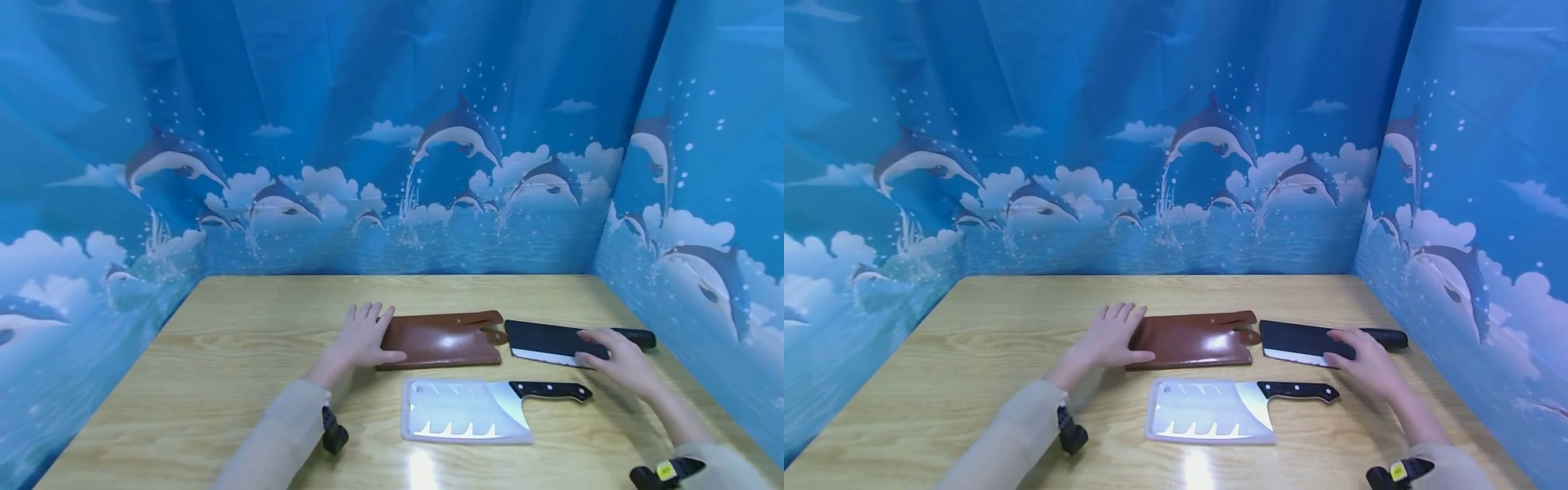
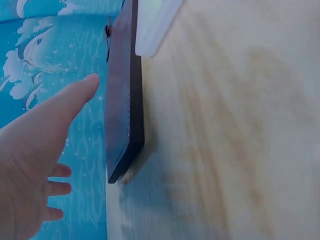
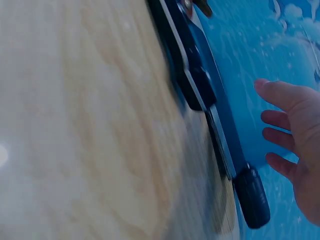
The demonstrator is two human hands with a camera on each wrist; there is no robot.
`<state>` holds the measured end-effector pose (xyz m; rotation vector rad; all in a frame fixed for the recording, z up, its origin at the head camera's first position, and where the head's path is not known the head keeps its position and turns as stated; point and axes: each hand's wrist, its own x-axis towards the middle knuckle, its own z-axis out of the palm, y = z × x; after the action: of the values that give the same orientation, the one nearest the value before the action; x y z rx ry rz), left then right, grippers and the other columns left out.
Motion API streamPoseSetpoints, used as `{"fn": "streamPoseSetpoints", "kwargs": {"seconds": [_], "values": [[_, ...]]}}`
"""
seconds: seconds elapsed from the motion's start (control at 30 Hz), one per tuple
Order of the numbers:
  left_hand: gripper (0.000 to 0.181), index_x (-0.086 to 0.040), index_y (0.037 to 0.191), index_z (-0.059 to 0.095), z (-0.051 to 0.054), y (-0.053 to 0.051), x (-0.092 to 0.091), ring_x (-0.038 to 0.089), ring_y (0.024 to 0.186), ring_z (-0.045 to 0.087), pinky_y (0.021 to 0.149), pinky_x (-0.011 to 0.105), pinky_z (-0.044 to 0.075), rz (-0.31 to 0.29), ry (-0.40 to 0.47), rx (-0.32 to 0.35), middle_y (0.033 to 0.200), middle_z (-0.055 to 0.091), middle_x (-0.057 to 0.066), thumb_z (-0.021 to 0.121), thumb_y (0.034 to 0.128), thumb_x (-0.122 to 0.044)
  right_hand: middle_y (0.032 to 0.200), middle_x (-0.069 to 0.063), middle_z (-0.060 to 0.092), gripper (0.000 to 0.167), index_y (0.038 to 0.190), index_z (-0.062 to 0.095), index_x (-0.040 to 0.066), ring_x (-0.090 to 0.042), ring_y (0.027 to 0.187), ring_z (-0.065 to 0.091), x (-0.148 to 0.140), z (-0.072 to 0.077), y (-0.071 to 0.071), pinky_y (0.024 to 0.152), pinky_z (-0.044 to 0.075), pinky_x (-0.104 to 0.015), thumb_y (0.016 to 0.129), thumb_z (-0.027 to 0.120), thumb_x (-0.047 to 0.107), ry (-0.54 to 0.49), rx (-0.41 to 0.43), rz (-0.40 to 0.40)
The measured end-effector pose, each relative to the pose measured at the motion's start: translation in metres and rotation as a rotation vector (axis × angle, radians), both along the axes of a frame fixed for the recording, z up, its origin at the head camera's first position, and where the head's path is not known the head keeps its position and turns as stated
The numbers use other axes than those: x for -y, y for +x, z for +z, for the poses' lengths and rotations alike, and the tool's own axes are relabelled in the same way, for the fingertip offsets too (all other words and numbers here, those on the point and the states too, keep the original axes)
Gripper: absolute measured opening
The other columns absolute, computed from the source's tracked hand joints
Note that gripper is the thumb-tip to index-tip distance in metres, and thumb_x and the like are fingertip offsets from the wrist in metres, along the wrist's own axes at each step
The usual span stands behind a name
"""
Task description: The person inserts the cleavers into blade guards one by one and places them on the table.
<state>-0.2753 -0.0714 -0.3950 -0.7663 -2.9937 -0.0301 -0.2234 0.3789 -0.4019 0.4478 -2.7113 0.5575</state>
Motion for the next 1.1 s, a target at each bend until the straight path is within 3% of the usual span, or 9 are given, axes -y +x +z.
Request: {"fn": "streamPoseSetpoints", "kwargs": {"seconds": [0.27,0.43,0.63,1.1], "values": [[0.106,-0.013,0.148,0.023,-0.001,-0.014,-0.018,0.034,0.134,0.025,0.106,0.052,0.02,0.046,-0.037,0.149,0.147,0.027,0.017,0.053,0.0694,-0.077,0.118,-0.038,0.045,0.054,0.121,0.048,-0.013,-0.054,0.106,0.04,-0.04,0.002,-0.017,0.083,0.032,-0.065,0.085,0.066,0.023,0.017,0.119,-0.136],[0.114,-0.016,0.149,0.018,-0.001,-0.018,-0.029,0.032,0.135,0.023,0.107,0.052,0.018,0.05,-0.052,0.219,0.149,0.024,0.015,0.057,0.0627,-0.079,0.123,-0.04,0.039,0.06,0.125,0.044,-0.013,-0.058,0.108,0.035,-0.057,-0.001,-0.026,0.083,0.03,-0.068,0.085,0.065,0.025,0.062,0.2,-0.163],[0.119,-0.02,0.15,0.011,-0.003,-0.021,-0.042,0.032,0.138,0.015,0.107,0.055,0.013,0.048,-0.07,0.322,0.152,0.015,0.014,0.061,0.0592,-0.078,0.12,-0.041,0.041,0.055,0.123,0.045,-0.013,-0.058,0.106,0.037,-0.062,-0.004,-0.032,0.085,0.03,-0.068,0.08,0.065,0.016,0.103,0.215,-0.161],[0.121,-0.017,0.149,0.019,-0.006,-0.023,-0.053,0.028,0.123,0.036,0.099,0.052,0.03,0.028,-0.137,0.259,0.142,0.035,0.009,0.062,0.0558,-0.08,0.122,-0.038,0.043,0.05,0.122,0.048,-0.013,-0.057,0.109,0.038,-0.059,-0.009,-0.037,0.085,0.028,-0.07,0.079,0.06,0.008,0.213,0.174,-0.115]]}}
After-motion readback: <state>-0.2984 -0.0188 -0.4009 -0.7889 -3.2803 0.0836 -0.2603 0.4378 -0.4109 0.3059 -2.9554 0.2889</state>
